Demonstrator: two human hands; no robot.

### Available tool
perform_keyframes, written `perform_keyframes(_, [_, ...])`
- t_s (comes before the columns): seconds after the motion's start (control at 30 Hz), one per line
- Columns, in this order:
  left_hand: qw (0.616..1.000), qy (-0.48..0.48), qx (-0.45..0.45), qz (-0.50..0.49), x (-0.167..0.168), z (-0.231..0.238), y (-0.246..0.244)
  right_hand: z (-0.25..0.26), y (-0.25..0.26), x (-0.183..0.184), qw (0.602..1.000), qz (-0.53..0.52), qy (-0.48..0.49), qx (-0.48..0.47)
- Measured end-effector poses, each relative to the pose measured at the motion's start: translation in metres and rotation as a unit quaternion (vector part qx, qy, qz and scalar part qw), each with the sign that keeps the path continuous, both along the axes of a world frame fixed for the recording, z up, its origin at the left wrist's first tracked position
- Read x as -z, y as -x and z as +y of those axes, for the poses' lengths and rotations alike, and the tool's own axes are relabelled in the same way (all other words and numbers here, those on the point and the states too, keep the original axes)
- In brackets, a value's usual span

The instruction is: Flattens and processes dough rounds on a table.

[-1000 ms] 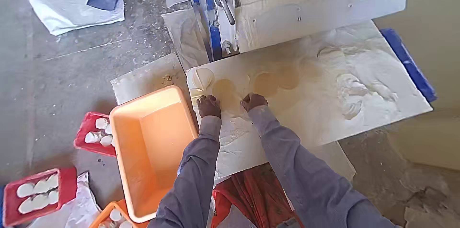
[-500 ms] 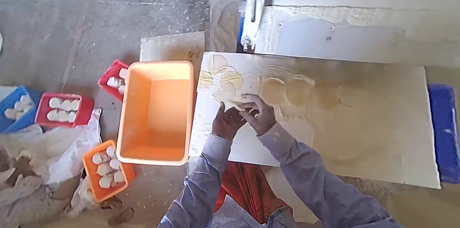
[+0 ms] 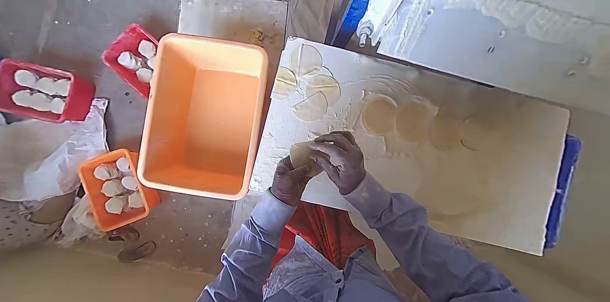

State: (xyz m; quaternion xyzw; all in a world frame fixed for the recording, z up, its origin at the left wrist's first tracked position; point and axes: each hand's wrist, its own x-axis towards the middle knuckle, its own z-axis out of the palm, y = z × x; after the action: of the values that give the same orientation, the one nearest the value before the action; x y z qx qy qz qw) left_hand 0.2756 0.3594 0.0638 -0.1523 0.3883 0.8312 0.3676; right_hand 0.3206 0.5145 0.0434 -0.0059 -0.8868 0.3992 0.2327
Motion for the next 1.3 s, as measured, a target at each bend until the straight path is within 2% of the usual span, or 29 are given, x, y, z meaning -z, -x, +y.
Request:
perform_keyframes(0.13, [0.994, 0.086, 0.061, 0.041, -0.021, -0.001, 0.005, -0.004, 0.009, -0.009, 0.999, 0.008, -0.044, 0.003])
perform_keyframes(0.23, [0.987, 0.112, 0.095, 0.056, -0.033, -0.002, 0.009, -0.003, 0.011, -0.018, 0.997, -0.004, -0.079, -0.004])
perform_keyframes(0.3, [0.985, 0.113, 0.117, 0.058, -0.036, -0.003, 0.013, -0.001, 0.012, -0.021, 0.998, -0.033, -0.045, 0.001])
perform_keyframes(0.4, [0.982, 0.11, 0.147, 0.035, -0.036, -0.007, 0.019, 0.004, 0.013, -0.022, 0.986, -0.148, 0.077, 0.022])
perform_keyframes(0.5, [0.983, 0.077, 0.166, -0.005, -0.03, -0.015, 0.024, 0.01, 0.016, -0.02, 0.926, -0.264, 0.266, 0.042])
perform_keyframes(0.57, [0.982, 0.036, 0.182, -0.02, -0.023, -0.022, 0.028, 0.016, 0.023, -0.021, 0.854, -0.323, 0.405, 0.046])
perform_keyframes(0.6, [0.983, 0.015, 0.183, -0.028, -0.019, -0.026, 0.029, 0.018, 0.027, -0.022, 0.815, -0.35, 0.459, 0.053])
perform_keyframes(0.63, [0.983, 0.002, 0.181, -0.036, -0.017, -0.029, 0.03, 0.02, 0.029, -0.021, 0.792, -0.366, 0.485, 0.059])
perform_keyframes(0.67, [0.983, -0.004, 0.179, -0.04, -0.016, -0.031, 0.031, 0.019, 0.03, -0.019, 0.796, -0.369, 0.475, 0.06])
perform_keyframes(0.7, [0.983, -0.002, 0.177, -0.043, -0.015, -0.033, 0.032, 0.017, 0.028, -0.016, 0.825, -0.364, 0.43, 0.054])
perform_keyframes(0.77, [0.983, 0.02, 0.177, -0.043, -0.016, -0.037, 0.031, 0.006, 0.02, -0.014, 0.906, -0.324, 0.271, 0.02])
perform_keyframes(0.8, [0.982, 0.034, 0.183, -0.038, -0.016, -0.038, 0.03, 0.001, 0.018, -0.016, 0.93, -0.304, 0.207, 0.0])
perform_keyframes(0.9, [0.98, 0.058, 0.184, -0.035, -0.018, -0.036, 0.039, -0.018, 0.024, -0.02, 0.956, -0.267, 0.118, -0.017])
perform_keyframes(1.0, [0.981, 0.065, 0.167, -0.071, -0.021, -0.034, 0.053, -0.029, 0.035, -0.014, 0.949, -0.284, 0.131, 0.035])
perform_keyframes(1.07, [0.973, 0.099, 0.19, -0.085, -0.027, -0.032, 0.067, -0.026, 0.047, -0.014, 0.9, -0.37, 0.223, 0.064])
perform_keyframes(1.13, [0.962, 0.149, 0.212, -0.079, -0.028, -0.029, 0.091, -0.021, 0.053, -0.005, 0.862, -0.39, 0.303, 0.111])
perform_keyframes(1.2, [0.96, 0.199, 0.194, -0.019, -0.021, -0.026, 0.129, -0.011, 0.055, 0.009, 0.868, -0.356, 0.307, 0.158])
perform_keyframes(1.3, [0.944, 0.291, 0.126, 0.091, -0.023, -0.011, 0.214, 0.014, 0.061, 0.019, 0.902, -0.305, 0.221, 0.212])
